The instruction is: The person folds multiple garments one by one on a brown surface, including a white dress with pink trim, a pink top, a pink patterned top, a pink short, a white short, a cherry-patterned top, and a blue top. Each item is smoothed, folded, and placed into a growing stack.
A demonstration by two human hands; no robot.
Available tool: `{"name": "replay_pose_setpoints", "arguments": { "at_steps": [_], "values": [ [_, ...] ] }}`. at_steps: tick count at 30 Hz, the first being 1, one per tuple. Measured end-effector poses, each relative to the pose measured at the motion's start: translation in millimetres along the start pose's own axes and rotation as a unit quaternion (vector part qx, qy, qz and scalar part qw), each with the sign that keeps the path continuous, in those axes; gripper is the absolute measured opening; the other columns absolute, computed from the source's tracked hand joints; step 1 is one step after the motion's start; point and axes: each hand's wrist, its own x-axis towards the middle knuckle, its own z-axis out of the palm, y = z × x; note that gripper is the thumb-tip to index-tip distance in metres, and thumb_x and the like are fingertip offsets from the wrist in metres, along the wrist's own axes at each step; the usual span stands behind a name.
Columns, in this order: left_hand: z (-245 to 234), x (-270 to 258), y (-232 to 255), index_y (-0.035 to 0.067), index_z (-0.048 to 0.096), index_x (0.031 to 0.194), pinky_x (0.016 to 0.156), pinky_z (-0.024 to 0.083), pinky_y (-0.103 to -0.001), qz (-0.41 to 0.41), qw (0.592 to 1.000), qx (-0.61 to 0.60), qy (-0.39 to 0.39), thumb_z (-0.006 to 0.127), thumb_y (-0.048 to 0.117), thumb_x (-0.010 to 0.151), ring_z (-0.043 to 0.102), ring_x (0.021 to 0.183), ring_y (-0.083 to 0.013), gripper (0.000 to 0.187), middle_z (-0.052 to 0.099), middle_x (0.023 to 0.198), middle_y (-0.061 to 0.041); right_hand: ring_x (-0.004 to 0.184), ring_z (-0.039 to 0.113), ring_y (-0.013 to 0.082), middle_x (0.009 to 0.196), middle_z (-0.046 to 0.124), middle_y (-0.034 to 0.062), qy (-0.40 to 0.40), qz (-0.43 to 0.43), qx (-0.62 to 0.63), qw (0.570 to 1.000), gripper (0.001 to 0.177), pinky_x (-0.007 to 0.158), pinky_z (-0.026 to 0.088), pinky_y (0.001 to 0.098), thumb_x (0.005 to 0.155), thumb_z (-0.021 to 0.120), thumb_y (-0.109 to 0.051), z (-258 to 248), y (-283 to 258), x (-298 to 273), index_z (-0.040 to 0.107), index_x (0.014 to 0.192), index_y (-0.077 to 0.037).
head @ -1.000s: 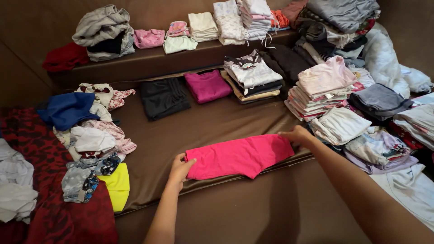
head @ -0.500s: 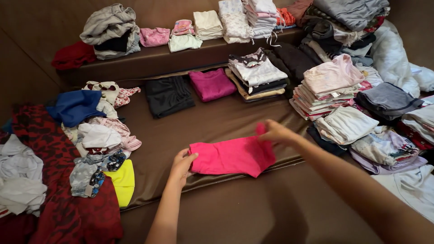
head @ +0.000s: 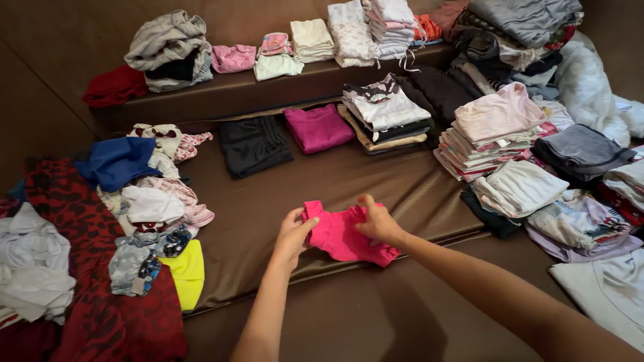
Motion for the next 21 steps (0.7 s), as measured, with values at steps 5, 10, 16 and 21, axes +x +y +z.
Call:
{"name": "replay_pose_setpoints", "arguments": {
  "at_steps": [5, 10, 16, 21],
  "values": [
    [28, 3, 5, 0.015, 0.05, 0.142, 0.078, 0.057, -0.041, 0.03, 0.999, 0.003, -0.038, 0.072, 0.022, 0.088, 0.069, 0.106, -0.02, 0.059, 0.07, 0.126, -0.009, 0.075, 0.076, 0.0289, 0.09, 0.074, 0.0156, -0.088, 0.058, 0.114, 0.988, 0.054, 0.059, 0.064, 0.0444, 0.092, 0.065, -0.021, -2, 11, 15, 0.045, 0.14, -0.011],
    [67, 13, 3, 0.014, 0.048, 0.143, 0.073, 0.064, -0.04, 0.059, 0.992, -0.014, -0.108, 0.063, 0.021, 0.095, 0.069, 0.103, -0.019, 0.051, 0.063, 0.127, -0.011, 0.074, 0.074, 0.0337, 0.091, 0.074, 0.017, -0.082, 0.185, 0.302, 0.931, 0.044, 0.058, 0.062, 0.0529, 0.098, 0.042, -0.037, -26, 33, 36, 0.055, 0.129, -0.007],
    [96, 28, -26, 0.014, 0.051, 0.142, 0.075, 0.059, -0.04, 0.108, 0.978, 0.149, -0.102, 0.053, 0.018, 0.098, 0.074, 0.101, -0.0329, 0.044, 0.072, 0.123, -0.017, 0.075, 0.069, 0.0261, 0.091, 0.074, 0.0105, 0.009, 0.177, 0.243, 0.954, 0.054, 0.062, 0.056, 0.0427, 0.093, 0.061, -0.054, -45, 63, 34, 0.068, 0.116, -0.006],
    [85, 29, -51, 0.011, 0.058, 0.13, 0.102, 0.048, -0.046, 0.247, 0.886, 0.378, 0.103, 0.067, 0.02, 0.088, 0.058, 0.122, -0.04, 0.044, 0.061, 0.129, -0.022, 0.081, 0.074, 0.0269, 0.091, 0.073, 0.0122, 0.054, 0.073, 0.047, 0.995, 0.048, 0.071, 0.063, 0.0427, 0.073, 0.083, -0.026, -34, 80, 35, 0.067, 0.115, -0.009]
  ]
}}
